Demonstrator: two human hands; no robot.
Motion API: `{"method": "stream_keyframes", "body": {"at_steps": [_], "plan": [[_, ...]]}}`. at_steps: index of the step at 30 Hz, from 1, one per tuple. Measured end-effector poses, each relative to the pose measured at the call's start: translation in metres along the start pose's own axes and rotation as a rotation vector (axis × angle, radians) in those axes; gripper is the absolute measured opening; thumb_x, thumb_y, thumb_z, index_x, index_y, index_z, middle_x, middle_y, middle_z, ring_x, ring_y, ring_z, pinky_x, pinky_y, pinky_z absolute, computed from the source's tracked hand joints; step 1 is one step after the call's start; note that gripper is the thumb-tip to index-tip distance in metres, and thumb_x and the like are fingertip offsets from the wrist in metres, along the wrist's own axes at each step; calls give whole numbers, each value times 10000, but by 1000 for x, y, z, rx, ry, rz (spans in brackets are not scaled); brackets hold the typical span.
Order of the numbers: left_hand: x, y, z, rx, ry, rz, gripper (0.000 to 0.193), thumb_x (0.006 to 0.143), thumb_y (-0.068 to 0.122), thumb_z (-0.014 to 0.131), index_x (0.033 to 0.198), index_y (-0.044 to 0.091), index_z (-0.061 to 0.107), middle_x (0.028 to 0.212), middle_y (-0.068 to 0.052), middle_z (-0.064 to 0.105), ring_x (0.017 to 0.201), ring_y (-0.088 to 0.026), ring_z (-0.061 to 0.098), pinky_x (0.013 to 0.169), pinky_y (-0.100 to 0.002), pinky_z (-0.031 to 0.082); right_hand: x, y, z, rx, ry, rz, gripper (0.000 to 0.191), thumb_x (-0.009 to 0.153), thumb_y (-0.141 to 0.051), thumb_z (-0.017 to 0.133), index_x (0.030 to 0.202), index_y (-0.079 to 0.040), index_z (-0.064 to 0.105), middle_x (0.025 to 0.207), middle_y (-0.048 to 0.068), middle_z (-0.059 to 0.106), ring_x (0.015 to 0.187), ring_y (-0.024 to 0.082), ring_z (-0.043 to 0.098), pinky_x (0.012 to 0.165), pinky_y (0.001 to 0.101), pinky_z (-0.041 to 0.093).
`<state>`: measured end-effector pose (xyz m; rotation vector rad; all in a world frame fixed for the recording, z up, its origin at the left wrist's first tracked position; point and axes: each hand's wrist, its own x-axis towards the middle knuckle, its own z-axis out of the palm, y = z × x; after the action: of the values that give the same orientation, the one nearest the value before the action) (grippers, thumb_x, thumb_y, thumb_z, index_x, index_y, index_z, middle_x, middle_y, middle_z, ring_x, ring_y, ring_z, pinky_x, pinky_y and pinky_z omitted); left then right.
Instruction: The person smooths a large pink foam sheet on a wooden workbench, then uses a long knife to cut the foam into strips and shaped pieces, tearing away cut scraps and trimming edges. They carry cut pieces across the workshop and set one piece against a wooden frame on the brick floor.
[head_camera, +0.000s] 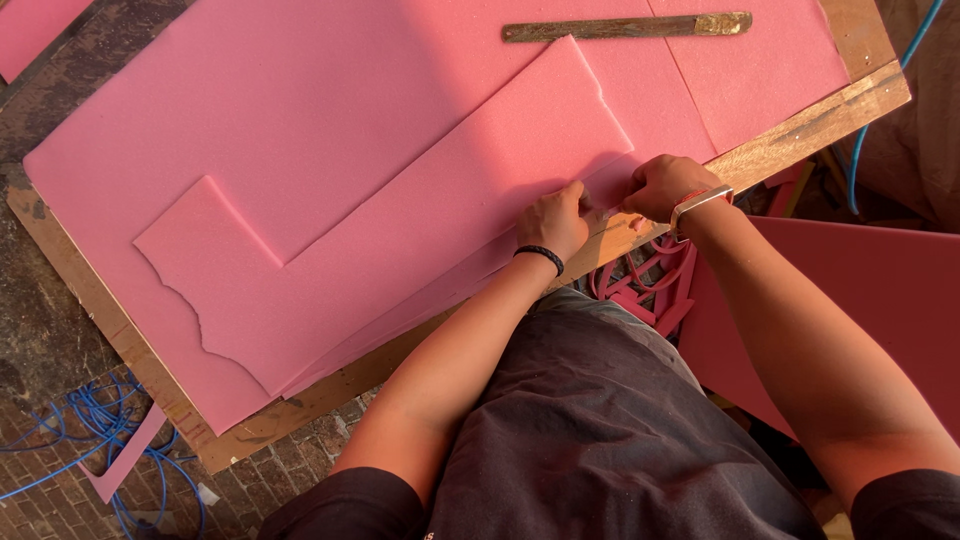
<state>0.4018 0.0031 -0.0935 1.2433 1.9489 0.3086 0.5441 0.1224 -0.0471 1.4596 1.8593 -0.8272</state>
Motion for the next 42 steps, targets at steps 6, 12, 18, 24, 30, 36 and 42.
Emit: {"method": "stream_keyframes", "body": {"at_steps": [6,12,18,24,30,36,42], "plan": [[22,13,2,79,-75,42,329,861,425,743,1039,158,673,970,-100,749,961,-320,725,811,-464,570,5,0,2,-7,27,-16,391,780,-436,808,1104,-219,810,1034,83,779,958,281,734,809,417,584],[22,15,5,92,-20,71,278,847,374,745,1028,176,675,934,-100,753,915,-327,729,777,-478,570,6,31,17,34,206,34,346,852,-458,743,1078,-206,815,984,113,780,919,317,739,802,445,587],[19,-4,16,22,-25,141,252,896,417,713,981,182,677,828,-55,758,798,-263,735,683,-437,568,-19,130,23,535,469,171,321,913,-338,789,1097,-74,783,1009,140,767,902,253,739,815,388,570],[-32,-49,33,239,120,597,492,959,392,664,1383,150,603,1199,-65,630,1049,-234,627,933,-412,522,-47,132,59,710,568,85,350,928,-319,807,1127,-39,739,1023,120,762,918,204,725,803,339,554],[-63,-72,23,502,139,652,776,942,500,618,1540,49,413,1624,-106,376,1482,-257,363,1240,-423,259,-59,47,70,616,651,-227,308,940,-276,767,1189,-95,743,993,143,752,893,227,744,789,342,562],[-107,-137,-9,496,190,476,735,1007,548,476,1582,101,376,1686,-86,266,1568,-246,212,1282,-467,119,-47,-51,75,436,443,-563,295,906,-275,755,1155,-118,749,984,108,744,787,231,724,696,365,555],[-181,-230,-45,468,262,186,671,1044,508,392,1596,128,349,1686,-75,291,1567,-261,232,1280,-473,128,-37,-151,94,290,221,-749,334,896,-328,743,1173,-140,745,945,101,749,789,232,718,721,372,560]]}}
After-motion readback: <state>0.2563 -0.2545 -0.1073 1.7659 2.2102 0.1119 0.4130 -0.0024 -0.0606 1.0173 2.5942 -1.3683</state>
